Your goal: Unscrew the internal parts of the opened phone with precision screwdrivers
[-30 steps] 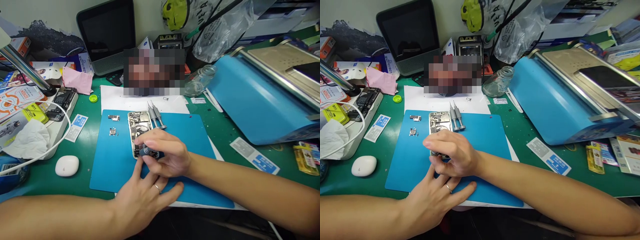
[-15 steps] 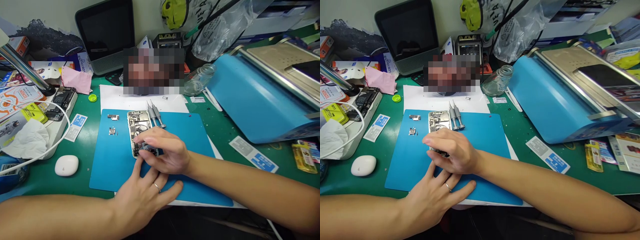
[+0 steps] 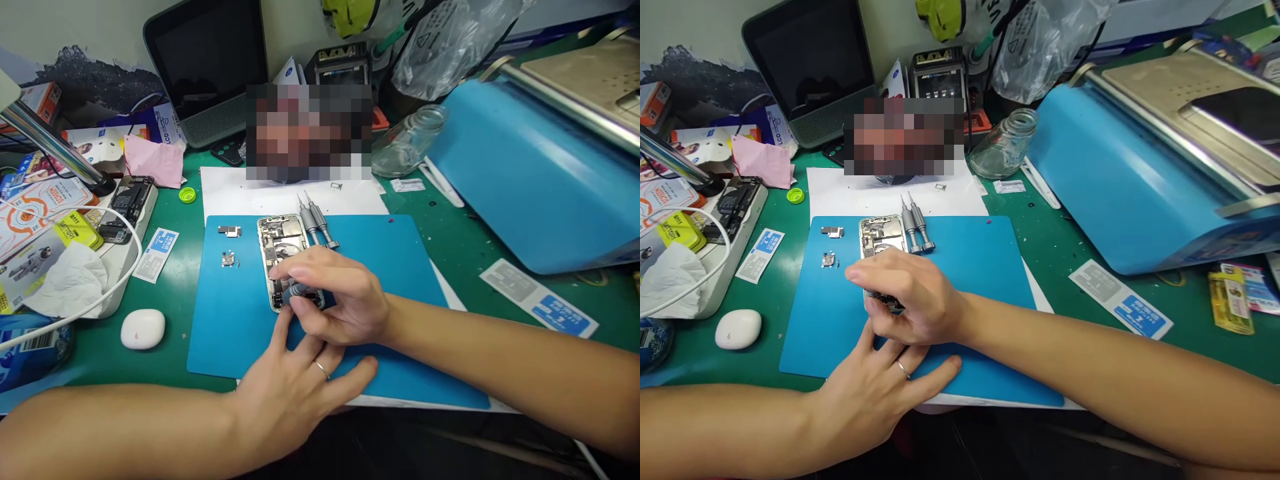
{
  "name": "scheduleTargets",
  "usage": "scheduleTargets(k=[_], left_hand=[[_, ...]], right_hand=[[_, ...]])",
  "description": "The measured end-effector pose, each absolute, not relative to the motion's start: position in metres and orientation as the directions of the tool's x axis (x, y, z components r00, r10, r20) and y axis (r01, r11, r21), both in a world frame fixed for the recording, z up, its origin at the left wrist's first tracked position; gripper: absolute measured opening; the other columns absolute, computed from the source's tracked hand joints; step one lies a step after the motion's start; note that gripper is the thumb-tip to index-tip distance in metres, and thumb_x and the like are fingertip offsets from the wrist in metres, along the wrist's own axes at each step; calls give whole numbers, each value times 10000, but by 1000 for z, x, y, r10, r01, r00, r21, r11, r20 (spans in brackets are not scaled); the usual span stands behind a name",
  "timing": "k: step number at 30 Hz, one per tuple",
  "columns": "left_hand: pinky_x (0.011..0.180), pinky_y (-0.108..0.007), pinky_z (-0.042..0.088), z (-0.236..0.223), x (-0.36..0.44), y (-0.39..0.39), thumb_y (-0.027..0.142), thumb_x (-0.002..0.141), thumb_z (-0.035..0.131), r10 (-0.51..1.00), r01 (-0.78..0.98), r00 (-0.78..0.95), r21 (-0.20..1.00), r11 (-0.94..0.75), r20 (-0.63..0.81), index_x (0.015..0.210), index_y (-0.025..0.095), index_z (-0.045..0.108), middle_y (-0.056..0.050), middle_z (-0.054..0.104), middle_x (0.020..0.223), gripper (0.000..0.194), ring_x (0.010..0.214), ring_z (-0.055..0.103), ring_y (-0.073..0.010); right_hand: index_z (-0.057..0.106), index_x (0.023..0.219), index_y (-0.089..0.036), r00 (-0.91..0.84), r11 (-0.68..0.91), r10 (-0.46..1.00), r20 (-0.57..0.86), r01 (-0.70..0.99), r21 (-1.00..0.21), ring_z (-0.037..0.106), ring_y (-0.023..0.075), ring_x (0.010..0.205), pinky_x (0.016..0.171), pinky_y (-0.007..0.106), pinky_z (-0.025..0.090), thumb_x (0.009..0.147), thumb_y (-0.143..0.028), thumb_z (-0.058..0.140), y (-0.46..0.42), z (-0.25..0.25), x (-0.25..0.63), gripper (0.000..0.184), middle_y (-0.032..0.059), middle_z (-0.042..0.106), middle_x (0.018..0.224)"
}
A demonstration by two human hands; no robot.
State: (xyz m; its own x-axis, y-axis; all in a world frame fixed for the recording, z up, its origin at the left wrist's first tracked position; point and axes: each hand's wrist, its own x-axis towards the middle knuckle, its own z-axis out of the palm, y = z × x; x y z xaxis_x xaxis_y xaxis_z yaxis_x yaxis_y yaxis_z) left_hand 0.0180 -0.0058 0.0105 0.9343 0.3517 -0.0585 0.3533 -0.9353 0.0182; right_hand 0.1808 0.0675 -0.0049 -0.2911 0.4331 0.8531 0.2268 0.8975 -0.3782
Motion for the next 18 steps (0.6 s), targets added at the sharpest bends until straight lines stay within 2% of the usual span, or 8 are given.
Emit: scheduleTargets(k=[6,12,18], left_hand=[[1103,-581,359,12,18,-5,321,962,569,357,360,931,29,-932,-81,1568,280,357,-106,506,1482,644,1325,431,-312],[1164,-631,265,12,18,-5,347,953,590,353,355,933,25,-934,-66,1574,275,353,-100,518,1466,669,1373,389,-337],[1152,-630,305,11,18,-5,318,981,539,352,355,933,23,-935,-67,1573,269,354,-103,517,1467,622,1359,415,-323]], right_hand=[[492,1317,-124,-304,921,380,874,214,-325,755,204,958,756,351,657,880,-101,701,70,-6,181,485,136,754,1007],[499,1329,-112,-274,917,386,881,221,-333,749,204,989,781,361,659,872,-23,601,69,-6,180,477,137,744,1046],[470,1388,-148,-302,889,453,839,229,-397,729,174,802,685,311,651,873,-35,634,66,-7,181,552,70,738,931]])
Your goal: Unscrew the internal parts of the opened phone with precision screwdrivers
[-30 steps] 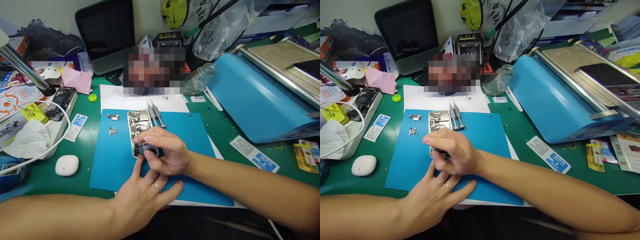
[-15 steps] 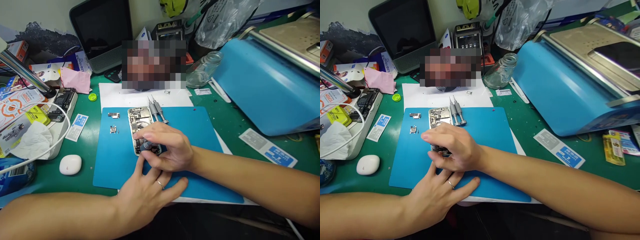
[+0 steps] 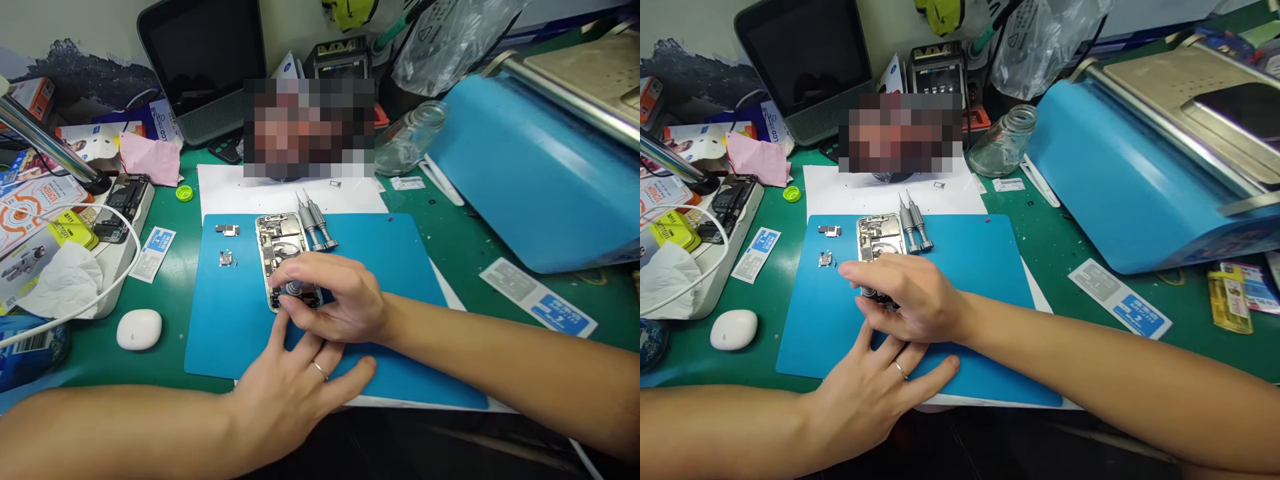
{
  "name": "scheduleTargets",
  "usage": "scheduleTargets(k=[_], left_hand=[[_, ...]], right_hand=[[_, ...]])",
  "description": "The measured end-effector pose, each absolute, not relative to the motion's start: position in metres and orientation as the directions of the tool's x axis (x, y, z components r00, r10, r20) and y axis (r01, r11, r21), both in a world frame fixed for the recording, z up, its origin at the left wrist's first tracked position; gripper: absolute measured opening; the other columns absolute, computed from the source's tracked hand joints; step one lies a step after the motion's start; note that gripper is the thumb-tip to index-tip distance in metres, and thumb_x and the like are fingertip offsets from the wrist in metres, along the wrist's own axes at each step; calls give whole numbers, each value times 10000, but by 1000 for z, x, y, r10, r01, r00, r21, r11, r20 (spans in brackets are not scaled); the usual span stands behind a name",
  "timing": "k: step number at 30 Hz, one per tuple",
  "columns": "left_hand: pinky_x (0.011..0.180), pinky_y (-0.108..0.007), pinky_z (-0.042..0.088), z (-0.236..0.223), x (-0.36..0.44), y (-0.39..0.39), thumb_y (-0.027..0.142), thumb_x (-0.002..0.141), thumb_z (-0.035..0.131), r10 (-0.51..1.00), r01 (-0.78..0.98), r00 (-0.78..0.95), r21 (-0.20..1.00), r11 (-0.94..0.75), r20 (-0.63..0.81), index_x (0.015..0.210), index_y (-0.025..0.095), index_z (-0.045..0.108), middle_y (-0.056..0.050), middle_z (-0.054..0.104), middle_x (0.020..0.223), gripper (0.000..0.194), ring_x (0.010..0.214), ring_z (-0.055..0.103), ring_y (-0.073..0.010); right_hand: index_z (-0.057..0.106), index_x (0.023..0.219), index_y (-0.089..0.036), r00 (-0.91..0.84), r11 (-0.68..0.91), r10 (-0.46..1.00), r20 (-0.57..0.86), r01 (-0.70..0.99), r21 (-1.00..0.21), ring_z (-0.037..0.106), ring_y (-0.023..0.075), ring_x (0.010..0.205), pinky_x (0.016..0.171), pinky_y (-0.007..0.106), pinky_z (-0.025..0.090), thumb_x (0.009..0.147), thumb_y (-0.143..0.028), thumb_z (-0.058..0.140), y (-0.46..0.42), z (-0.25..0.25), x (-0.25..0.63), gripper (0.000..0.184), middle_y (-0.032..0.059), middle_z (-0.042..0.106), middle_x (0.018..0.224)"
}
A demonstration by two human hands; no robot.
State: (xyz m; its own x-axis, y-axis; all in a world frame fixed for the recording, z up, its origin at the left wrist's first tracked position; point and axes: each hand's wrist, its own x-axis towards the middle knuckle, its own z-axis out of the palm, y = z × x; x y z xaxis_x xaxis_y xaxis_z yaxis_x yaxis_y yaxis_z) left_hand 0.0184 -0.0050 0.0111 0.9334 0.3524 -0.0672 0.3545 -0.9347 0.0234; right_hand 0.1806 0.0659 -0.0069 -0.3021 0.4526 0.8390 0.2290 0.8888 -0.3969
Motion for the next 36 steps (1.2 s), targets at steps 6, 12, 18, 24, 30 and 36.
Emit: scheduleTargets(k=[6,12,18,24,30,36], left_hand=[[1167,-639,311,13,20,-4,322,967,571,340,342,938,31,-939,-72,1570,265,360,-105,472,1530,641,1407,387,-328],[1138,-635,367,13,20,-4,329,963,587,336,339,939,22,-941,-69,1573,261,353,-130,424,1578,657,1445,360,-341],[1135,-630,385,13,20,-2,315,977,561,336,338,940,33,-940,-66,1566,256,361,-134,419,1578,625,1449,360,-336],[1153,-654,357,13,19,-3,319,938,620,351,355,934,51,-934,-65,1559,263,361,-135,409,1573,676,1455,335,-336],[1159,-698,332,14,20,-3,407,871,713,381,386,920,47,-921,-88,1572,251,341,-150,386,1581,809,1477,267,-330],[1144,-690,358,14,20,-3,398,891,687,385,390,918,41,-920,-91,1578,254,330,-158,383,1582,787,1484,259,-321]], right_hand=[[411,1481,-227,-277,832,554,785,221,-509,736,153,797,697,272,660,900,-50,608,64,-8,182,638,32,731,974],[391,1495,-336,-209,770,638,741,201,-606,712,169,740,536,292,633,912,-69,594,63,-9,182,673,20,692,960],[402,1484,-353,-199,742,671,715,185,-645,710,186,762,516,306,632,915,-88,608,63,-12,182,661,39,688,988],[417,1487,-333,-199,738,675,711,154,-657,716,186,789,531,299,634,900,-52,625,63,-12,181,683,49,680,1013],[427,1458,-315,-196,744,668,718,172,-645,715,163,806,582,277,650,924,-82,613,66,-11,180,611,31,679,1005],[447,1412,-271,-204,724,690,694,188,-664,704,136,814,643,259,649,929,-90,615,66,-11,180,543,14,671,979]])
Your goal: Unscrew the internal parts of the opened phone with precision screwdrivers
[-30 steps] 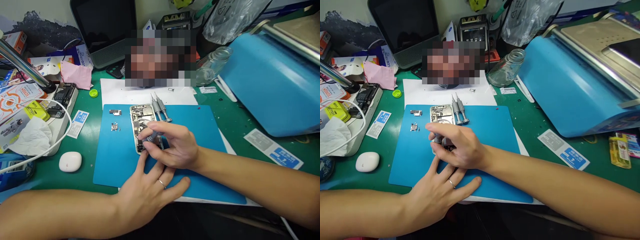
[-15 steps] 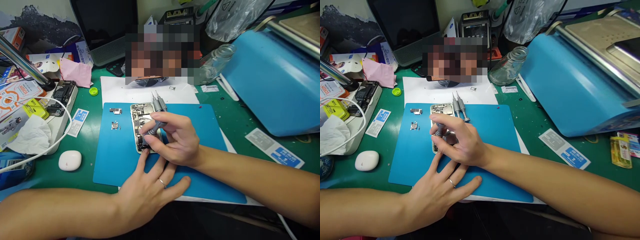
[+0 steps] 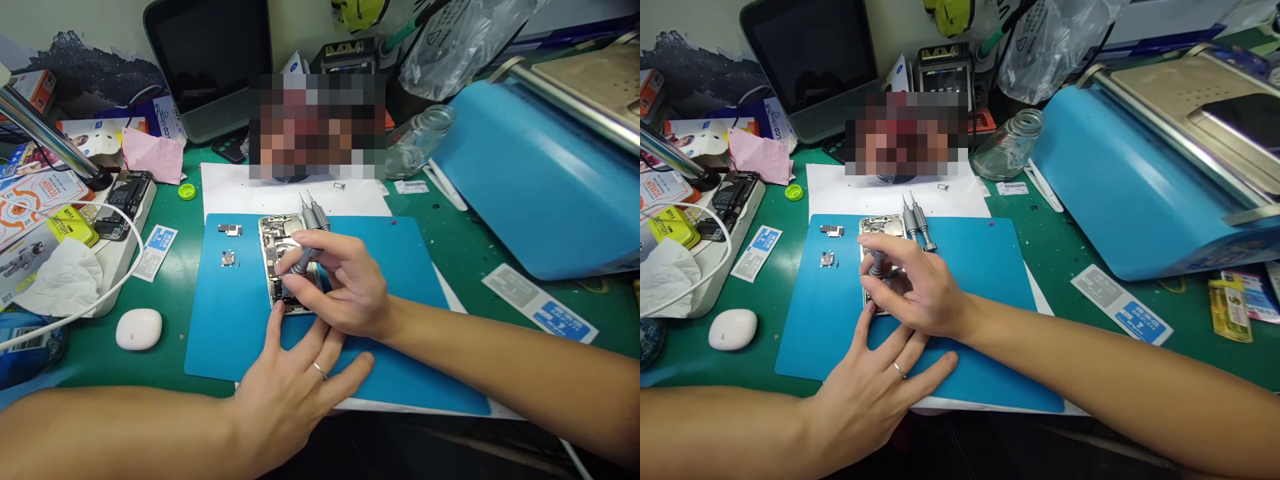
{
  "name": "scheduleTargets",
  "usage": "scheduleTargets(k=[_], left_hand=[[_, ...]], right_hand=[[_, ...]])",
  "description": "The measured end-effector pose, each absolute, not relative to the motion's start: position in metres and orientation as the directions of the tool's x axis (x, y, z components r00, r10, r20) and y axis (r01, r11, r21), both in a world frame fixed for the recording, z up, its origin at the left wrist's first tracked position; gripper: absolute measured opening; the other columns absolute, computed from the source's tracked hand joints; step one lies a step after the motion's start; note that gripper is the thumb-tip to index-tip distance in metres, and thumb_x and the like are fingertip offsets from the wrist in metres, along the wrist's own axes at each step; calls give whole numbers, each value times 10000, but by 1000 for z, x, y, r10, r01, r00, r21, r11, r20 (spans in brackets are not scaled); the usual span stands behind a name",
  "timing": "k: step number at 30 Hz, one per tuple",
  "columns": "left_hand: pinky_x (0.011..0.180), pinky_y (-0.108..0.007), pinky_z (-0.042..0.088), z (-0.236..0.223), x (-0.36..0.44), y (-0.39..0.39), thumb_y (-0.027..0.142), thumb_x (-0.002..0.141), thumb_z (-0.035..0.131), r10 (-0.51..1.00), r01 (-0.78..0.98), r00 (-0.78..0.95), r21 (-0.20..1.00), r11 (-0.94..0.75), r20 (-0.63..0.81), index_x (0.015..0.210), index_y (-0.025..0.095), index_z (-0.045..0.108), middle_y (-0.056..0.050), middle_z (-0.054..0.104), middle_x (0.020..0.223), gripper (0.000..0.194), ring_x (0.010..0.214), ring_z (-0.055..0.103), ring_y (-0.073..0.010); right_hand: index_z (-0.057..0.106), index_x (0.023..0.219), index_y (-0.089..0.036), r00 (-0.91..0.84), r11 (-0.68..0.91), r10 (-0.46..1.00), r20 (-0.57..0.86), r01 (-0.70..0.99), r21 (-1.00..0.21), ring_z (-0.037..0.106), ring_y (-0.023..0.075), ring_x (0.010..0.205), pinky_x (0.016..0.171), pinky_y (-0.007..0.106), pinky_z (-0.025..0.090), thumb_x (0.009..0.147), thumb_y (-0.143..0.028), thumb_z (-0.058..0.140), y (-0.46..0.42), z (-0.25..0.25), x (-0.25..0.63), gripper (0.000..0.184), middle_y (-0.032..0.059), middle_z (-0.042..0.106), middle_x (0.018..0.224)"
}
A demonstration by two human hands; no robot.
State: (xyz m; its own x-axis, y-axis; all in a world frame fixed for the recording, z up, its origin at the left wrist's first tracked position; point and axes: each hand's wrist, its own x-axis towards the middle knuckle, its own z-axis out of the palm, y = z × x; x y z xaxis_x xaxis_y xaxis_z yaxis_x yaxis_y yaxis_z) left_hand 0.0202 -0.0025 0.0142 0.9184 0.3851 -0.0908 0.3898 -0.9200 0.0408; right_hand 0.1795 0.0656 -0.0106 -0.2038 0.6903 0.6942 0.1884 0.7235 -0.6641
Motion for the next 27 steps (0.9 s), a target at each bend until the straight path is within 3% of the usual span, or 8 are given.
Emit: scheduleTargets(k=[27], left_hand=[[1134,-702,359,14,21,-2,407,885,697,372,381,920,52,-923,-125,1592,244,299,-186,347,1615,827,1519,214,-326]], right_hand=[[486,1344,-243,-144,653,757,637,145,-743,701,129,808,622,234,619,936,-119,626,68,-9,179,449,15,678,948]])
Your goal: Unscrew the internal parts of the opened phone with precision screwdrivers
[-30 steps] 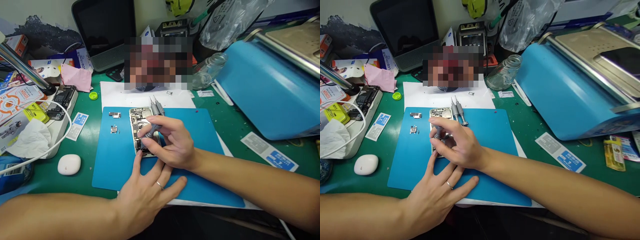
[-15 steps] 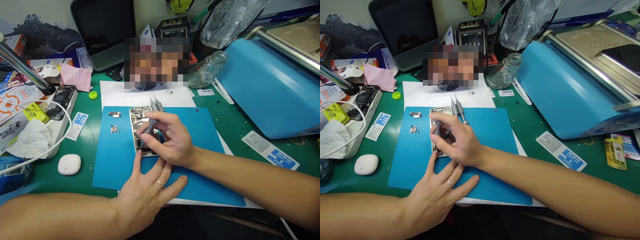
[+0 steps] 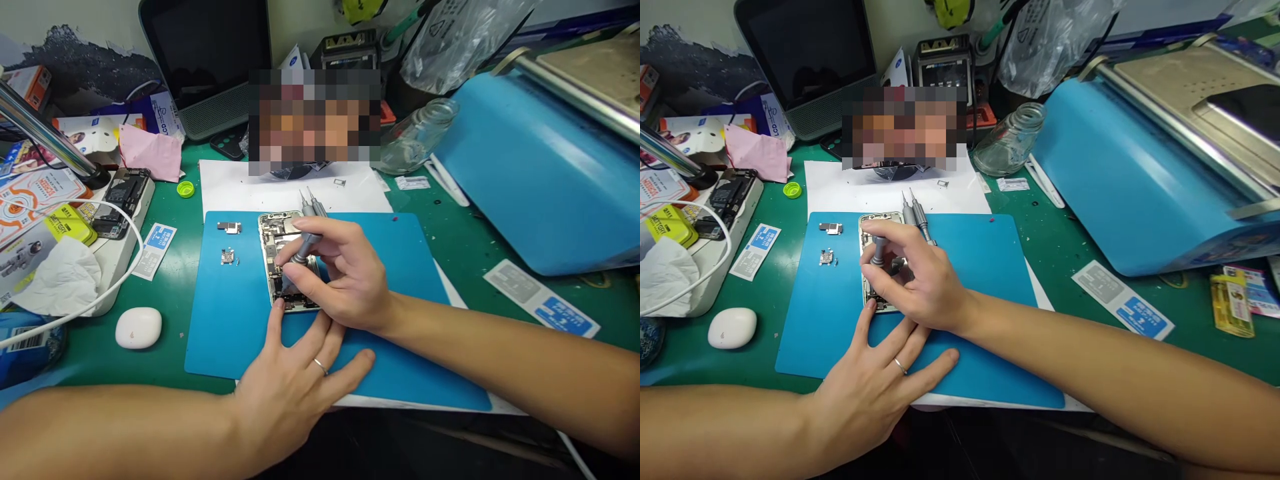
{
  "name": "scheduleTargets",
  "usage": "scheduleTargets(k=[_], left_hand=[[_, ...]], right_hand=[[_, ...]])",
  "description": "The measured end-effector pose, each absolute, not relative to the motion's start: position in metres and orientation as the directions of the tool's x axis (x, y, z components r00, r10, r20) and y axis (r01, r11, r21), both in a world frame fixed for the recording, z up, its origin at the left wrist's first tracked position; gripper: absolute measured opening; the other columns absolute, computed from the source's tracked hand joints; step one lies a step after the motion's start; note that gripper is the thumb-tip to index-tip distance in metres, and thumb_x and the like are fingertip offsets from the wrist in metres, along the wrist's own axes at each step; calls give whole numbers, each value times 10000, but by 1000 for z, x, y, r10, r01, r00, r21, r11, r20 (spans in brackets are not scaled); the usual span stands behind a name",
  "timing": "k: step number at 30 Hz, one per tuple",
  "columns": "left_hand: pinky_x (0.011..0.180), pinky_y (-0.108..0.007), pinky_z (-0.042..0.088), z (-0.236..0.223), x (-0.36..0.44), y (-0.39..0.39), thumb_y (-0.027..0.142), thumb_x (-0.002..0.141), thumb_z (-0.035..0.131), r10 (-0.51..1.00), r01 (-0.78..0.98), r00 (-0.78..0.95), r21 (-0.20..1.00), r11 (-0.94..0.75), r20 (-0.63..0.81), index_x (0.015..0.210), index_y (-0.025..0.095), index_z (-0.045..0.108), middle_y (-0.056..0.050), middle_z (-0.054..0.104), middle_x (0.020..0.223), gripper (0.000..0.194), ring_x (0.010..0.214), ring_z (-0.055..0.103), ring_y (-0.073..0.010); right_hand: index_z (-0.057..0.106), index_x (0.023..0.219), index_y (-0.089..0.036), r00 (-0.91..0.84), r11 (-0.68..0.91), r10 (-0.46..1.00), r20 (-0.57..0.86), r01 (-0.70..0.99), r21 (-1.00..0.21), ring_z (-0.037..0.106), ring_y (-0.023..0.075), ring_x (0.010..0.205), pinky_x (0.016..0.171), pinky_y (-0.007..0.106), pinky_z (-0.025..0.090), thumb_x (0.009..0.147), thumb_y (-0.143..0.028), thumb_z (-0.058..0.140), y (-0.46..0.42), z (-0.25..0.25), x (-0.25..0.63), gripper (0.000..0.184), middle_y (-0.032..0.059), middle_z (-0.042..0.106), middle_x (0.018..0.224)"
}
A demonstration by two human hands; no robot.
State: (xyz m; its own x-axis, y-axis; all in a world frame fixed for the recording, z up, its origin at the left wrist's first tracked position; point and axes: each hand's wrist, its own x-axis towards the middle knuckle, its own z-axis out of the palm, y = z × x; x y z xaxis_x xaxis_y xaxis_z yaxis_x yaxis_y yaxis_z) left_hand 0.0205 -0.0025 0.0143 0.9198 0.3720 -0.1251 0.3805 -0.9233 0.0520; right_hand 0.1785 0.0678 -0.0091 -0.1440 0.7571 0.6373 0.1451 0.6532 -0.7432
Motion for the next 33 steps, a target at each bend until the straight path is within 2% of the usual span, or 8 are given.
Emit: scheduleTargets(k=[9,15,21,33], left_hand=[[1128,-672,388,15,21,-4,359,970,578,387,392,915,28,-919,-112,1586,266,319,-169,348,1628,674,1524,246,-308],[1128,-664,390,14,20,-6,362,976,576,397,400,913,11,-917,-89,1582,282,338,-166,361,1623,656,1517,272,-308],[1134,-589,409,11,19,-6,382,975,584,397,397,916,-13,-918,-59,1580,294,364,-150,399,1608,651,1508,300,-289],[1130,-584,403,10,20,-7,408,956,617,387,386,921,-34,-922,-49,1579,294,374,-156,409,1602,679,1499,319,-301]], right_hand=[[479,1361,-275,-100,653,757,645,153,-742,713,145,834,647,267,636,927,-121,636,69,-11,179,487,14,678,960],[485,1352,-275,-84,638,770,633,141,-757,708,144,835,645,262,648,927,-121,640,68,-11,178,478,14,672,972],[493,1348,-267,-84,649,760,644,150,-746,712,143,830,666,267,650,924,-126,647,69,-11,178,473,14,677,970],[483,1356,-272,-96,645,764,638,148,-750,701,145,820,695,299,656,940,-132,621,68,-11,178,460,18,669,973]])
